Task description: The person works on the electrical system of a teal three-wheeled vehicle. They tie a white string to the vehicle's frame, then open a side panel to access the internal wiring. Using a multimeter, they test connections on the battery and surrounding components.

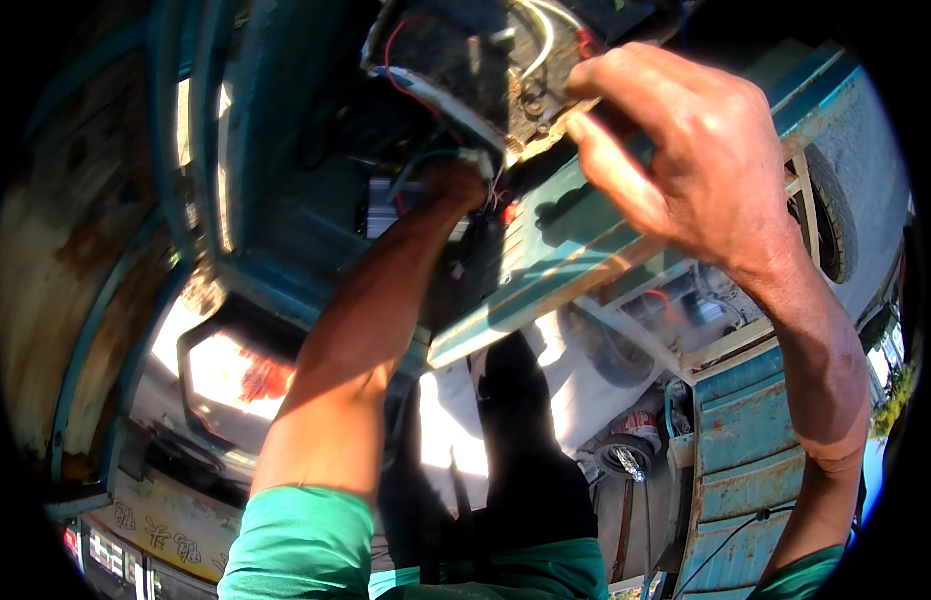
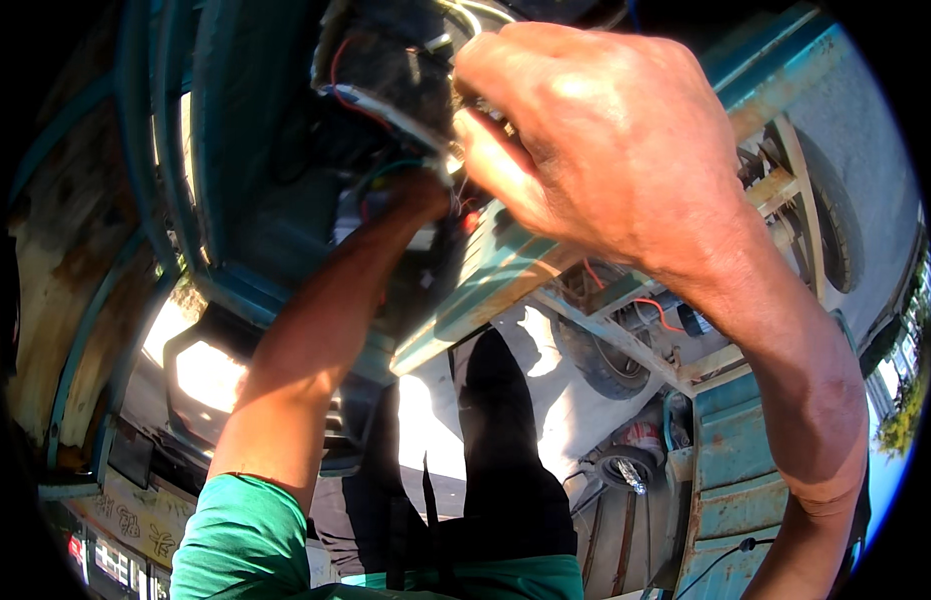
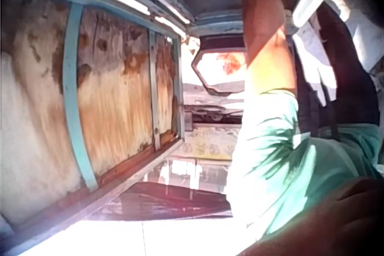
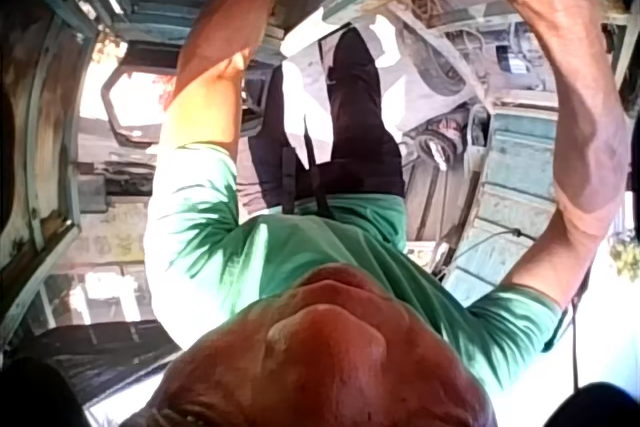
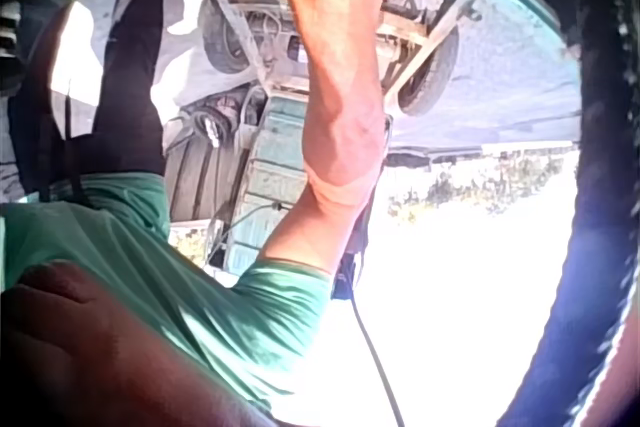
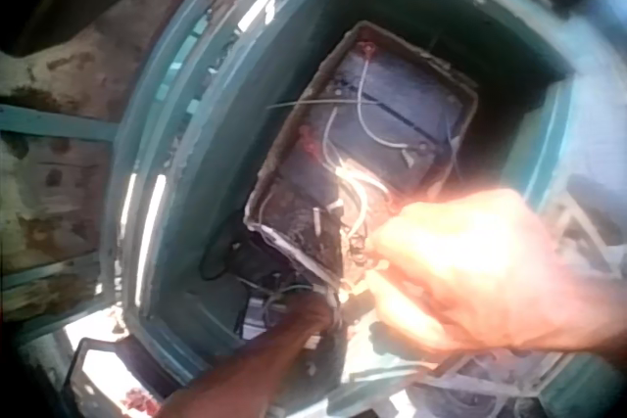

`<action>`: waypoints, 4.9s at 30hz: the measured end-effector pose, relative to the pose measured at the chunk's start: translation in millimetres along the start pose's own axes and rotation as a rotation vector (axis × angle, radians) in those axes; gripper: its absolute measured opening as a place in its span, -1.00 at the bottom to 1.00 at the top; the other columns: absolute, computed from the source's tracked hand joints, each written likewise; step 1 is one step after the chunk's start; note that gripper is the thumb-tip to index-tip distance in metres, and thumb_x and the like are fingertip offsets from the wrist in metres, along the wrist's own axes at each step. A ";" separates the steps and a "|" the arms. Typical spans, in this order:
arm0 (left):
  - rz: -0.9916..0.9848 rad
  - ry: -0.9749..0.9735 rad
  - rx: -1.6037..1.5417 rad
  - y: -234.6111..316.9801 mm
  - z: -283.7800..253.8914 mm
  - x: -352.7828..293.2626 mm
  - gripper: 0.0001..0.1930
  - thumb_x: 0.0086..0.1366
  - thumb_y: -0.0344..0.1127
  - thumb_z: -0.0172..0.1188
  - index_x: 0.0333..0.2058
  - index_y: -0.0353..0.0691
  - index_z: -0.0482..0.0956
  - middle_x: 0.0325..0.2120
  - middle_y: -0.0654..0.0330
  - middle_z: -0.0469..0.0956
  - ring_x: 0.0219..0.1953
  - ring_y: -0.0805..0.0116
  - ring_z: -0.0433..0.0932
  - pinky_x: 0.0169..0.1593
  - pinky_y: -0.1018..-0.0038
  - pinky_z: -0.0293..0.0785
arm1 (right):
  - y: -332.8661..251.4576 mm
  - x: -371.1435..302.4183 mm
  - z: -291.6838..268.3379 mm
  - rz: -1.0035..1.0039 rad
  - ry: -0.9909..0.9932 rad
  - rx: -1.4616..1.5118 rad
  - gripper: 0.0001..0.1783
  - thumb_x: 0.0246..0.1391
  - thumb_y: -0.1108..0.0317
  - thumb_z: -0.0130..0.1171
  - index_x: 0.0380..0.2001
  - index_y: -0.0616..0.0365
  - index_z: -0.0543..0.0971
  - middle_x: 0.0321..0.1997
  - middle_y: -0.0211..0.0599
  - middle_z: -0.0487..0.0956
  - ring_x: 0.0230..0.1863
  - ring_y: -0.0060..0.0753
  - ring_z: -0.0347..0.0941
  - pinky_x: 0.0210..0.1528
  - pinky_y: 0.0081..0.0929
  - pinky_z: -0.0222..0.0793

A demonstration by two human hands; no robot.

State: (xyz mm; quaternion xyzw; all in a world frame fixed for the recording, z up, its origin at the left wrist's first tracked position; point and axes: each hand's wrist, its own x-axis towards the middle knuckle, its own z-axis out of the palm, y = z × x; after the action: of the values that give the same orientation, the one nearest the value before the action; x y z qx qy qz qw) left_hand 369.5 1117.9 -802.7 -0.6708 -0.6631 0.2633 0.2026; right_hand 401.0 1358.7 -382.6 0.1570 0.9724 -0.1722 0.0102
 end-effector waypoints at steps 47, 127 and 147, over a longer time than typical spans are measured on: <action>-0.099 -0.663 -1.326 -88.3 -63.5 26.0 -0.80 0.16 -0.27 0.14 -0.40 -0.25 0.68 -0.36 -0.05 0.63 -0.25 0.07 0.64 -0.15 0.26 0.54 | -3.0 -0.6 -1.4 0.096 -0.029 -0.025 -0.79 0.05 0.32 0.26 -0.23 0.13 0.62 -0.31 -0.23 0.64 -0.33 -0.24 0.62 -0.27 -0.42 0.53; -0.785 -1.129 -2.521 -178.5 -86.3 17.8 -0.51 0.25 -0.51 0.19 0.17 -0.25 0.39 -0.01 0.02 0.55 -0.05 0.19 0.62 -0.01 0.32 0.59 | -0.9 2.2 -3.2 0.128 -0.122 -0.002 -0.77 0.07 0.32 0.24 -0.20 0.15 0.61 -0.30 -0.19 0.63 -0.33 -0.24 0.61 -0.25 -0.40 0.54; -0.536 -0.619 -1.723 -173.8 -112.7 11.2 -0.61 0.18 -0.32 0.22 0.01 -0.17 0.55 -0.12 0.00 0.61 -0.03 0.05 0.56 0.05 0.27 0.43 | -6.8 2.5 2.1 0.140 -0.070 -0.067 -0.78 0.06 0.24 0.21 -0.28 0.13 0.61 -0.36 -0.19 0.61 -0.40 -0.16 0.59 -0.31 -0.34 0.52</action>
State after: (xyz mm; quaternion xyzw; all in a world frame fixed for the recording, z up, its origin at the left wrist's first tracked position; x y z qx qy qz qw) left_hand 303.3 1144.5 -607.9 -0.3157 -0.7850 -0.2049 -0.4920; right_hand 396.4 1352.8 -382.6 0.2178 0.9634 -0.1438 0.0616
